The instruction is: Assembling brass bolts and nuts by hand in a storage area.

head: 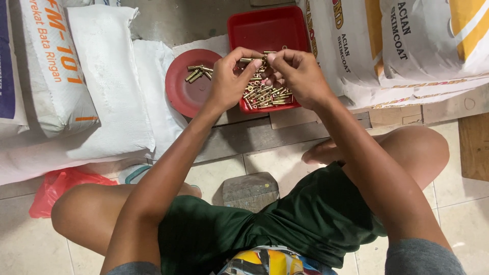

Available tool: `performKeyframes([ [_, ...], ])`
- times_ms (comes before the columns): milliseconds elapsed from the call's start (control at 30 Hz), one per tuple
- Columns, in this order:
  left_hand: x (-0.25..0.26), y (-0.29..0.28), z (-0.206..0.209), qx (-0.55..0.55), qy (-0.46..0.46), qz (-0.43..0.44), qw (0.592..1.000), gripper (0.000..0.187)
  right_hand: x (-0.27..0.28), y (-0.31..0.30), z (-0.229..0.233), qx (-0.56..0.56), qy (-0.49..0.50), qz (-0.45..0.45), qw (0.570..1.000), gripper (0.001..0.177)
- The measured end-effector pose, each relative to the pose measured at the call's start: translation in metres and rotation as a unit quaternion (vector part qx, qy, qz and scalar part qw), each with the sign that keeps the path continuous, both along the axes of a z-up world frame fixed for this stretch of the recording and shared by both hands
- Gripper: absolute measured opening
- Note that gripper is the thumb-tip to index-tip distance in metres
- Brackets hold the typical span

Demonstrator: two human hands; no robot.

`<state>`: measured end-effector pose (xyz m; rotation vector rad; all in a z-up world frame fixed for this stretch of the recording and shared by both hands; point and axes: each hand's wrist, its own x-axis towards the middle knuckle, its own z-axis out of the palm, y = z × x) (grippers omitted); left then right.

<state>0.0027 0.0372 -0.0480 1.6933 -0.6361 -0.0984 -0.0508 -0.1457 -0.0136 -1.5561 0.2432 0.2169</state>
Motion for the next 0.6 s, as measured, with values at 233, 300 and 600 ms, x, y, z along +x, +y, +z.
performKeyframes([
  [233,0.001,0.000,-0.004,0.011,0.003,0.012,1.000,0.015,0.000,-0.004,-0.002,0.003,-0.056,0.009,0.998,0.026],
  [300,0.002,-0.001,-0.007,0.008,-0.006,0.007,1.000,0.017,0.001,-0.006,-0.007,0.003,-0.023,0.018,1.000,0.015],
  [600,0.005,-0.001,-0.010,0.009,-0.012,0.014,1.000,0.016,-0.002,-0.001,-0.003,-0.012,-0.097,-0.006,0.995,0.016],
])
